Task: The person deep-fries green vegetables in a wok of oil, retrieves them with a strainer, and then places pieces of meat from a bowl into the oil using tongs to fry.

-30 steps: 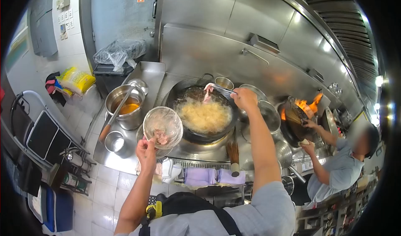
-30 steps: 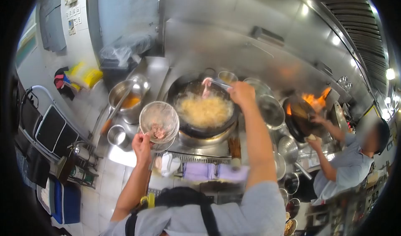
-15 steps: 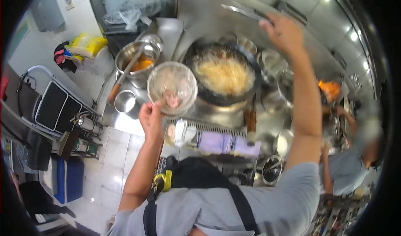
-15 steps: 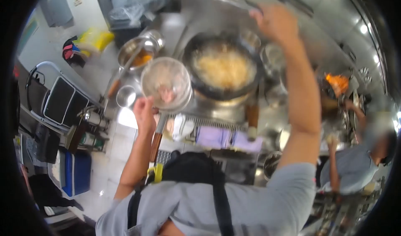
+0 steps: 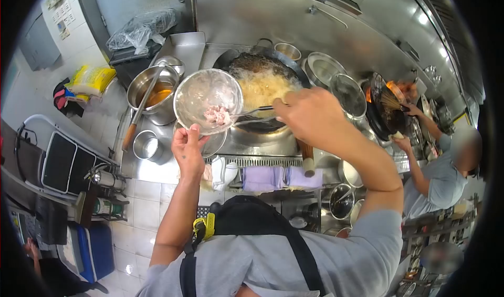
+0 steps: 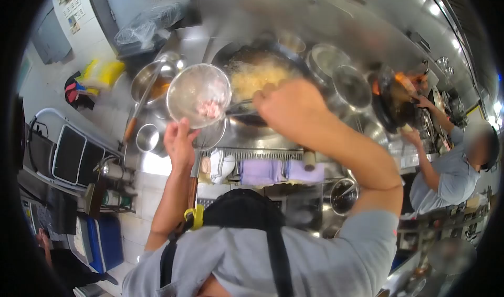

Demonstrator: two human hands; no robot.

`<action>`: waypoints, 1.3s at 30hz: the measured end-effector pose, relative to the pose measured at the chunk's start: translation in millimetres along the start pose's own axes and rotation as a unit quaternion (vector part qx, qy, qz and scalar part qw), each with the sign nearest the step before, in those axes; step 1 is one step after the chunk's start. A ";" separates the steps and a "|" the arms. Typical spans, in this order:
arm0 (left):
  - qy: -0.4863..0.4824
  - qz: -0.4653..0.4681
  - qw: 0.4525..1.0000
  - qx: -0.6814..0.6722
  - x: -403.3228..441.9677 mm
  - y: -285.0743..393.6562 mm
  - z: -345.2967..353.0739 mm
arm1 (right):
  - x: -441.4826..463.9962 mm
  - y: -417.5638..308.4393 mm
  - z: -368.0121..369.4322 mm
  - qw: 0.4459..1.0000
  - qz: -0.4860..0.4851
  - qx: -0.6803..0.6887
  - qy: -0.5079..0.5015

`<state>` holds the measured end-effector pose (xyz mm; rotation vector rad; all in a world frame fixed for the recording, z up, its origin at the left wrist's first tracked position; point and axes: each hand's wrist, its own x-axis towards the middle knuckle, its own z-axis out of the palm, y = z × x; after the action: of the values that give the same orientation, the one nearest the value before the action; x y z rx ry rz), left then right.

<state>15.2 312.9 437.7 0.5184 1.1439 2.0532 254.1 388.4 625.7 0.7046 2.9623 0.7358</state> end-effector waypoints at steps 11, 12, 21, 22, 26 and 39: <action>0.016 0.039 0.997 0.060 4.1 -18.1 -2.4 | 13.6 11.8 -31.1 0.994 0.064 0.082 -0.013; 0.014 0.037 0.996 0.075 3.6 -18.5 0.9 | 22.9 5.8 -18.7 0.994 0.062 0.076 -0.045; 0.068 0.095 0.980 0.163 19.8 -48.8 -30.5 | 56.7 20.9 33.8 0.993 0.108 0.039 -0.022; 0.085 0.047 0.979 0.179 24.3 -50.8 -37.4 | 63.8 29.1 33.9 0.991 0.124 0.043 -0.035; 0.107 0.046 0.987 0.113 29.9 -61.4 -46.0 | 101.6 57.3 102.7 0.976 0.184 0.053 -0.109; 0.070 0.032 0.994 0.082 22.3 -30.4 -37.7 | 71.8 8.7 45.3 0.989 0.130 0.073 0.005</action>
<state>-11.6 319.1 392.0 0.5024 1.4053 2.0876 198.4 446.0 596.2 1.1154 2.9892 0.5349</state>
